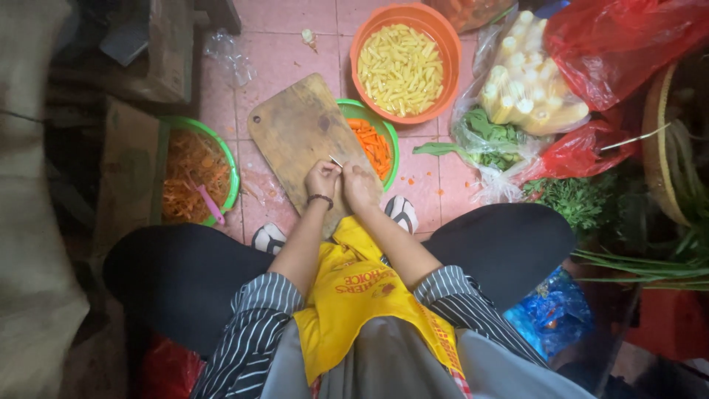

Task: Cutting carrots into small pieces on a wooden board.

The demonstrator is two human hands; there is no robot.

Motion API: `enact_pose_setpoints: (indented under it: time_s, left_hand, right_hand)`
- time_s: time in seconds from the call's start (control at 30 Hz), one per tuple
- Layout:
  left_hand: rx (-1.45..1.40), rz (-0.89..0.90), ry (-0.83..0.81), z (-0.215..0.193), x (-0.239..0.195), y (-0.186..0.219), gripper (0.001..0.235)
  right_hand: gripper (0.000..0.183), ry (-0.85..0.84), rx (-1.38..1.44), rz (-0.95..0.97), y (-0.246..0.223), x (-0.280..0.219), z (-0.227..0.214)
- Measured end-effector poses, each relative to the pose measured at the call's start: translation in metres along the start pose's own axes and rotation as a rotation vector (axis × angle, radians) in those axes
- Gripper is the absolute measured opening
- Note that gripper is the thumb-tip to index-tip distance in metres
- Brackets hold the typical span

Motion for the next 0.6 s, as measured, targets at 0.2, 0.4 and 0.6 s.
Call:
enact_pose_setpoints:
  time_s: [0.2, 0.4, 0.6]
  left_hand:
    - [-0.022, 0.033, 0.033, -0.001, 0.0, -0.002, 0.016]
    - [0.07, 0.0, 0.055, -0.003, -0.004, 0.01, 0.015]
    - [0.003, -0.025, 0.045, -0.001, 0.001, -0.011, 0.017]
  right_hand:
    - [0.02, -0.048, 0.144, 0.063, 0.014, 0.004, -0.012]
    - [0.022, 0.031, 0.245, 0.059, 0.018, 0.003, -0.024]
    - [0.015, -0.089, 0.094, 0.042, 0.008, -0.001, -0.021]
Point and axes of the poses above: each hand's wrist, its own x-axis towards the middle knuckle, its own z-axis out of the palm, y = z × x, the point moved 8 cm from there along x, towards the middle knuckle, and after that the axes turned 9 degrees about -x, right-handed, at the moved point
